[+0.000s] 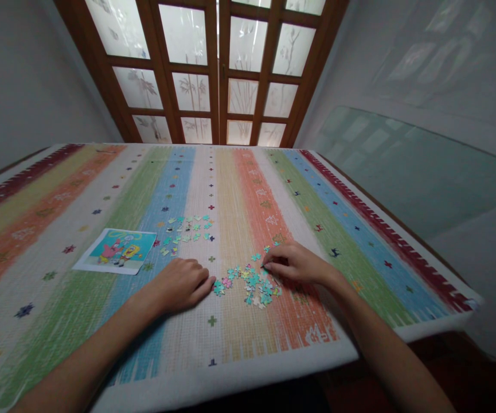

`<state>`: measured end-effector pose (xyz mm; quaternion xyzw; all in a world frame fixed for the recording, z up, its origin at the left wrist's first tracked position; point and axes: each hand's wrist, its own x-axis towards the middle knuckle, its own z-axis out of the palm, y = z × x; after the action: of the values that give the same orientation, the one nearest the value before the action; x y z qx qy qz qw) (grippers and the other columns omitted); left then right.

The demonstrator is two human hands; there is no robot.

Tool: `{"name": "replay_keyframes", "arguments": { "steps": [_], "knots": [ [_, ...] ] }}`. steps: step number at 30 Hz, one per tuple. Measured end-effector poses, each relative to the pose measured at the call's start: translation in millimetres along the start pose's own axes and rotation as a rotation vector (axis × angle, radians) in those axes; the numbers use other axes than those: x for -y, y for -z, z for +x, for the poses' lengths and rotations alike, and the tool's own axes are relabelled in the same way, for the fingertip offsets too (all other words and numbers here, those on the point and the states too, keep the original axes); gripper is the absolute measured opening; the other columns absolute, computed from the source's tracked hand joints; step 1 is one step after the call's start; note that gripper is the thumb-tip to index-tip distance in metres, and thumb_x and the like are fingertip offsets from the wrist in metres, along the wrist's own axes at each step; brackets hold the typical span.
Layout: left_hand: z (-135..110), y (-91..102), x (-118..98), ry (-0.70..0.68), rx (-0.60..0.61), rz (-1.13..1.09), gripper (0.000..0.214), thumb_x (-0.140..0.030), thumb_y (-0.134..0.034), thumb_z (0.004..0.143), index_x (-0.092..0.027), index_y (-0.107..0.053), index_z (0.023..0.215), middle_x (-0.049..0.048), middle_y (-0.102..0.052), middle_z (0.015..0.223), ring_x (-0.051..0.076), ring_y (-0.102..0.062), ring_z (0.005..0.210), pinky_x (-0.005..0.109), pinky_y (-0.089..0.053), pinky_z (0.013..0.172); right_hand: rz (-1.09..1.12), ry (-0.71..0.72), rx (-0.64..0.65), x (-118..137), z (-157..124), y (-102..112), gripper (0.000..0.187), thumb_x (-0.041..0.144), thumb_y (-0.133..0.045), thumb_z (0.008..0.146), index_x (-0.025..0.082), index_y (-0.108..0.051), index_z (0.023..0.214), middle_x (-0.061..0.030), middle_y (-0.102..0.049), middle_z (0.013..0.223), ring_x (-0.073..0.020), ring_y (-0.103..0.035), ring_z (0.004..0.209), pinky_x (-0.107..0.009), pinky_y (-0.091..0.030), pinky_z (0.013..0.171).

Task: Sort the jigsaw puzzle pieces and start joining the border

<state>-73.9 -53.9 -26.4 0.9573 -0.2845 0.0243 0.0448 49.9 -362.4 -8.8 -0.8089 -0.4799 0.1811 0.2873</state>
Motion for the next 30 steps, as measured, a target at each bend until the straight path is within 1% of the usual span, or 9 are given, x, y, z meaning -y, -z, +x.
{"name": "replay_keyframes", "arguments": {
  "steps": [6, 10, 13, 17, 21, 25, 30],
  "knots": [
    [0.8, -1.3, 0.6, 0.020, 0.013, -0.020, 0.048, -0.035, -0.037, 0.106, -0.019, -0.061, 0.067, 0.0058, -0.064, 0.063, 0.018, -0.053, 0.056, 0.033, -0.040, 0.059, -0.118, -0.030, -0.017, -1.0, -0.4, -0.1, 0.012, 0.016, -0.062, 0.090, 0.021, -0.073, 0.089, -0.0040, -0.072, 0.077, -0.0168, -0.061, 0.069, -0.030, -0.042, 0.066],
    [0.5, -0.5, 0.4, 0.025, 0.029, -0.027, 0.048, -0.035, -0.037, 0.106, -0.019, -0.061, 0.068, 0.0060, -0.065, 0.064, 0.017, -0.053, 0.057, 0.033, -0.041, 0.060, -0.168, -0.066, -0.030, -0.4, -1.3, 0.5, 0.012, 0.013, -0.063, 0.088, 0.020, -0.073, 0.089, -0.0039, -0.072, 0.077, -0.0164, -0.061, 0.068, -0.030, -0.040, 0.064],
    [0.5, 0.3, 0.1, 0.030, 0.038, -0.018, 0.049, -0.036, -0.036, 0.107, -0.019, -0.061, 0.069, 0.0063, -0.066, 0.065, 0.017, -0.054, 0.058, 0.033, -0.041, 0.060, -0.142, -0.047, 0.001, 2.1, -1.5, 0.6, 0.011, 0.016, -0.066, 0.086, 0.018, -0.075, 0.092, -0.0037, -0.072, 0.076, -0.0160, -0.061, 0.067, -0.029, -0.041, 0.064],
    [0.7, 0.7, -0.4, 0.031, 0.053, 0.008, 0.051, -0.036, -0.033, 0.107, -0.019, -0.062, 0.069, 0.0066, -0.066, 0.065, 0.018, -0.055, 0.057, 0.033, -0.041, 0.059, -0.075, -0.048, 0.087, 5.5, -1.1, 0.0, 0.020, 0.015, -0.066, 0.086, 0.018, -0.077, 0.101, -0.0040, -0.073, 0.077, -0.0155, -0.062, 0.067, -0.028, -0.044, 0.064],
    [0.5, 0.5, -0.3, 0.011, 0.018, -0.003, 0.051, -0.035, -0.033, 0.107, -0.020, -0.062, 0.068, 0.0063, -0.065, 0.063, 0.018, -0.055, 0.056, 0.034, -0.041, 0.058, -0.003, -0.068, 0.118, 6.9, -0.3, -0.1, 0.021, 0.016, -0.064, 0.088, 0.017, -0.076, 0.106, -0.0032, -0.072, 0.076, -0.0150, -0.062, 0.065, -0.027, -0.045, 0.063],
    [0.1, -0.6, 0.5, 0.005, -0.012, 0.003, 0.049, -0.034, -0.035, 0.106, -0.020, -0.060, 0.066, 0.0055, -0.064, 0.062, 0.018, -0.054, 0.055, 0.033, -0.041, 0.057, 0.015, -0.079, 0.114, 5.2, 0.2, -2.1, 0.017, 0.011, -0.063, 0.084, 0.018, -0.074, 0.095, -0.0013, -0.069, 0.071, -0.0145, -0.060, 0.063, -0.027, -0.043, 0.060],
    [0.2, -0.3, 0.5, -0.007, -0.053, -0.034, 0.047, -0.034, -0.037, 0.105, -0.020, -0.058, 0.065, 0.0044, -0.062, 0.060, 0.017, -0.052, 0.053, 0.033, -0.041, 0.057, 0.023, -0.116, 0.085, 1.0, -0.3, -5.0, 0.014, 0.009, -0.065, 0.077, 0.019, -0.064, 0.087, 0.0022, -0.060, 0.067, -0.0130, -0.053, 0.059, -0.026, -0.038, 0.056]
  ]
}}
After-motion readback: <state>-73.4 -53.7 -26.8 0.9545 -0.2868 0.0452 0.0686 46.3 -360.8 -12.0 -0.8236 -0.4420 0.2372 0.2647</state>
